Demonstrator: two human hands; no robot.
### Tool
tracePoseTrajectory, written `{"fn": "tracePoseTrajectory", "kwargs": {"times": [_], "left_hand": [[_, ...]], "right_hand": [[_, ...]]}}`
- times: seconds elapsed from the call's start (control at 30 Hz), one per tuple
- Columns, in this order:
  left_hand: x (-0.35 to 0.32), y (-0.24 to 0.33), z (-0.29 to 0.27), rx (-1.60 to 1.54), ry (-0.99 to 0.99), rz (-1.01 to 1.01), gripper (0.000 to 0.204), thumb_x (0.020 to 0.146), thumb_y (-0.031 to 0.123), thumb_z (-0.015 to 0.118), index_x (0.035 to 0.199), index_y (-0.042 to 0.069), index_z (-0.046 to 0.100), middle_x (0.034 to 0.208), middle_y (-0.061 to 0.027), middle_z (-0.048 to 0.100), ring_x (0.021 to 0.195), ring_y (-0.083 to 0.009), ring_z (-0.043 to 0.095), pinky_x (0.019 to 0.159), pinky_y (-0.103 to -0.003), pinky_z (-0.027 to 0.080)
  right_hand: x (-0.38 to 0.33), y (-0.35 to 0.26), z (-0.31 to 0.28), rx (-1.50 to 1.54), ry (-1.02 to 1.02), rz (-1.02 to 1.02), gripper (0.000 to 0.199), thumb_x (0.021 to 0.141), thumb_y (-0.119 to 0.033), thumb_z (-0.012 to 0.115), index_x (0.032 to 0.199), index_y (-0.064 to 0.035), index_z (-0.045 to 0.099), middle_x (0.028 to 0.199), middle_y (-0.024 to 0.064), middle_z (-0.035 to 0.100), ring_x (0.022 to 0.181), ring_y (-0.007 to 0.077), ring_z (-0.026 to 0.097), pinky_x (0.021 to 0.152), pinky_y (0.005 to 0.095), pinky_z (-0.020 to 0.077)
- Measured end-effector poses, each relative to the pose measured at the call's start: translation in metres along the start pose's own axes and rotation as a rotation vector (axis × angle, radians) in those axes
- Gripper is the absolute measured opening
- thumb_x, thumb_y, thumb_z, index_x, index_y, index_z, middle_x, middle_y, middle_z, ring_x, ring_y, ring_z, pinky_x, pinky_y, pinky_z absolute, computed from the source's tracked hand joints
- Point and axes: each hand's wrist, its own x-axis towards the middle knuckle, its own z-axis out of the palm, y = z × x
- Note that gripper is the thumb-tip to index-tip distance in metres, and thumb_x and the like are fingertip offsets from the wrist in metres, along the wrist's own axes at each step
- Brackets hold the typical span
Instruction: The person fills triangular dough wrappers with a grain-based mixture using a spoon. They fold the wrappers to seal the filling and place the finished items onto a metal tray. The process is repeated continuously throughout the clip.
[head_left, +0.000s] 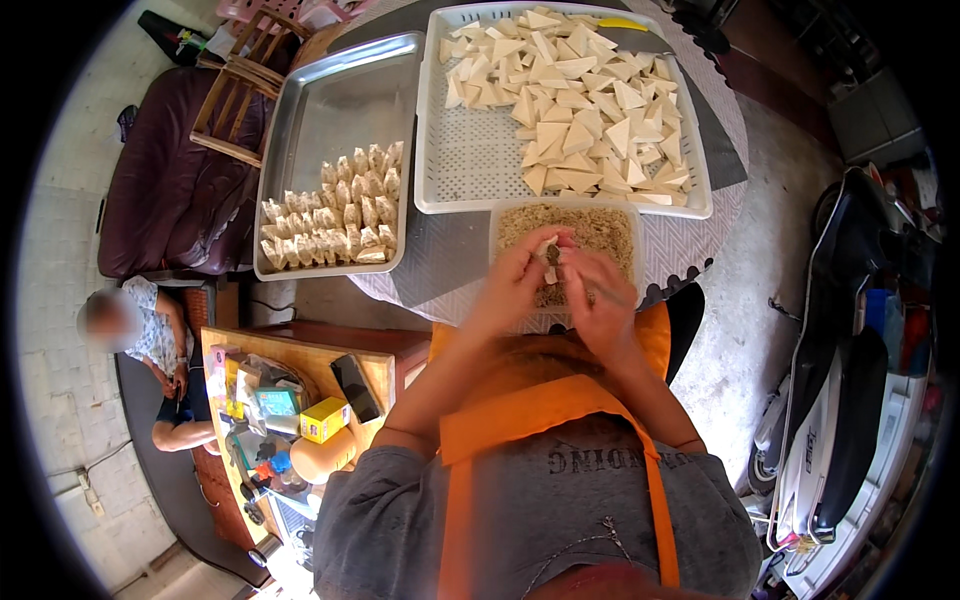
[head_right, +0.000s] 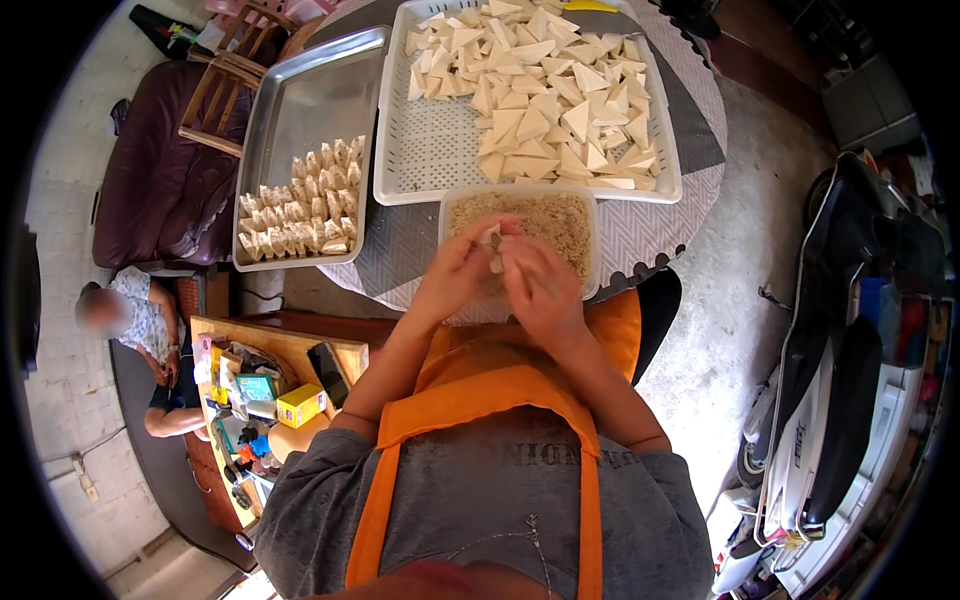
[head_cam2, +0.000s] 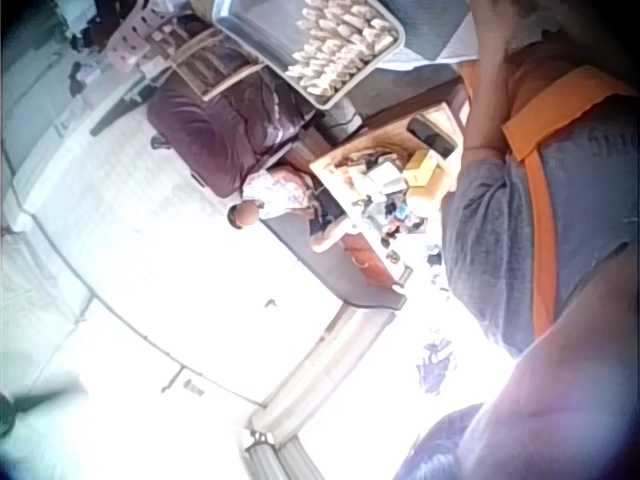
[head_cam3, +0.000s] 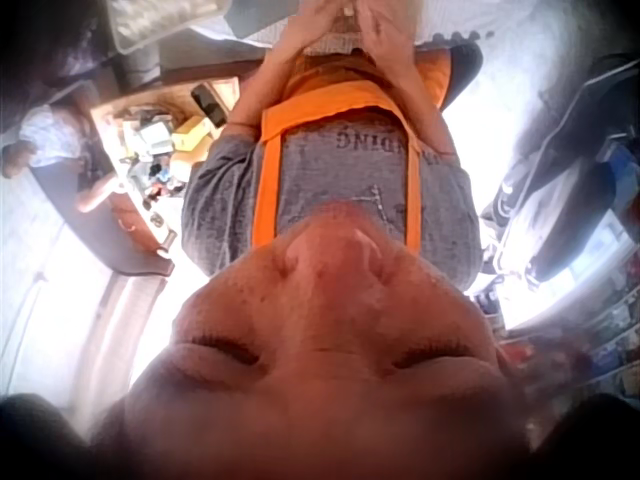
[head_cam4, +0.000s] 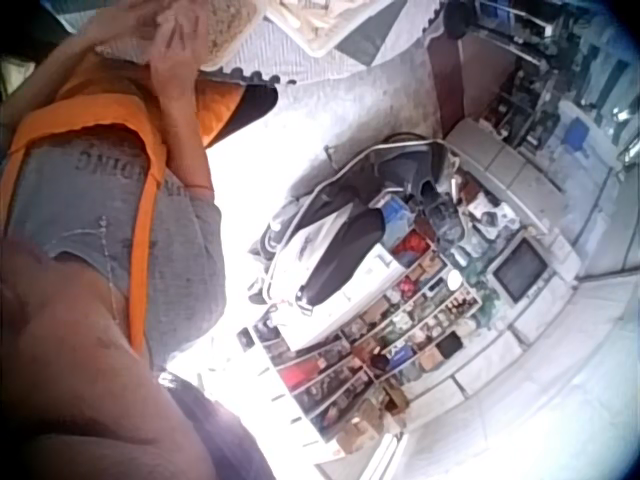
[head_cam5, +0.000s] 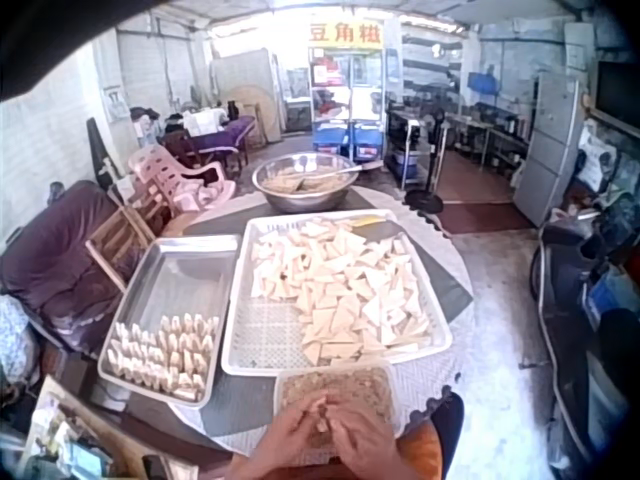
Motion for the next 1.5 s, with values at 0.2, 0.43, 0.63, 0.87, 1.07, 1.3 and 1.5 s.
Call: {"fn": "tracePoseTrajectory", "kwargs": {"times": [0.2, 0.43, 0.63, 0.87, 1.07, 1.3, 1.5], "left_hand": [[-0.001, 0.003, -0.018, -0.310, 0.094, 0.001, 0.035, 0.091, -0.003, 0.040, 0.125, 0.000, 0.049, 0.119, -0.0093, 0.055, 0.114, -0.0183, 0.055, 0.095, -0.033, 0.048], [0.003, 0.008, -0.026, -0.257, 0.080, -0.033, 0.029, 0.092, -0.003, 0.040, 0.120, 0.001, 0.049, 0.121, -0.0100, 0.054, 0.116, -0.0201, 0.054, 0.097, -0.037, 0.049], [0.003, 0.007, -0.030, -0.278, 0.148, -0.107, 0.032, 0.092, -0.002, 0.037, 0.120, 0.001, 0.050, 0.121, -0.0089, 0.054, 0.111, -0.0177, 0.055, 0.097, -0.036, 0.049], [0.015, 0.000, 0.006, -0.379, 0.011, -0.182, 0.043, 0.084, -0.007, 0.034, 0.122, 0.002, 0.050, 0.124, -0.0060, 0.052, 0.107, -0.0139, 0.054, 0.094, -0.033, 0.049], [0.016, 0.004, 0.010, -0.533, 0.011, -0.212, 0.043, 0.085, -0.007, 0.034, 0.122, 0.005, 0.052, 0.120, -0.0043, 0.053, 0.105, -0.0133, 0.053, 0.090, -0.030, 0.048], [0.022, -0.019, 0.015, 0.137, 0.017, 0.097, 0.024, 0.093, 0.002, 0.040, 0.114, 0.002, 0.051, 0.101, -0.0115, 0.060, 0.086, -0.0159, 0.060, 0.072, -0.026, 0.047], [0.022, -0.021, 0.009, 0.394, 0.147, 0.185, 0.016, 0.095, 0.004, 0.042, 0.108, 0.002, 0.052, 0.089, -0.0115, 0.056, 0.072, -0.0165, 0.056, 0.066, -0.029, 0.047]], "right_hand": [[0.023, 0.016, -0.011, 0.054, 0.110, 0.300, 0.012, 0.087, -0.004, 0.058, 0.084, 0.0047, 0.066, 0.080, 0.0177, 0.065, 0.071, 0.0332, 0.064, 0.065, 0.0377, 0.0513], [0.027, 0.043, 0.009, -0.263, -0.274, 0.306, 0.023, 0.088, -0.013, 0.056, 0.081, 0.0064, 0.067, 0.079, 0.0193, 0.066, 0.070, 0.0324, 0.065, 0.063, 0.0353, 0.0510], [0.025, 0.047, -0.022, 0.408, -0.159, 0.752, 0.021, 0.093, -0.014, 0.055, 0.094, 0.0050, 0.066, 0.084, 0.0104, 0.067, 0.073, 0.0169, 0.066, 0.066, 0.0274, 0.0542], [0.022, 0.022, -0.031, 0.596, 0.038, 0.709, 0.017, 0.094, -0.010, 0.056, 0.097, 0.0043, 0.065, 0.089, 0.0089, 0.066, 0.075, 0.0144, 0.065, 0.067, 0.0266, 0.0548], [0.021, 0.007, -0.022, 0.176, 0.024, 0.549, 0.013, 0.090, -0.008, 0.059, 0.093, 0.0028, 0.065, 0.086, 0.0109, 0.067, 0.063, 0.0171, 0.066, 0.062, 0.0278, 0.0530], [0.036, -0.020, -0.009, -0.285, -0.067, 0.106, 0.007, 0.086, -0.004, 0.060, 0.088, 0.0025, 0.062, 0.081, 0.0130, 0.065, 0.063, 0.0240, 0.065, 0.058, 0.0313, 0.0514], [0.045, -0.030, -0.031, -0.286, -0.060, -0.018, 0.010, 0.084, -0.005, 0.062, 0.076, 0.0026, 0.062, 0.086, 0.0150, 0.063, 0.066, 0.0323, 0.063, 0.060, 0.0367, 0.0514]]}}
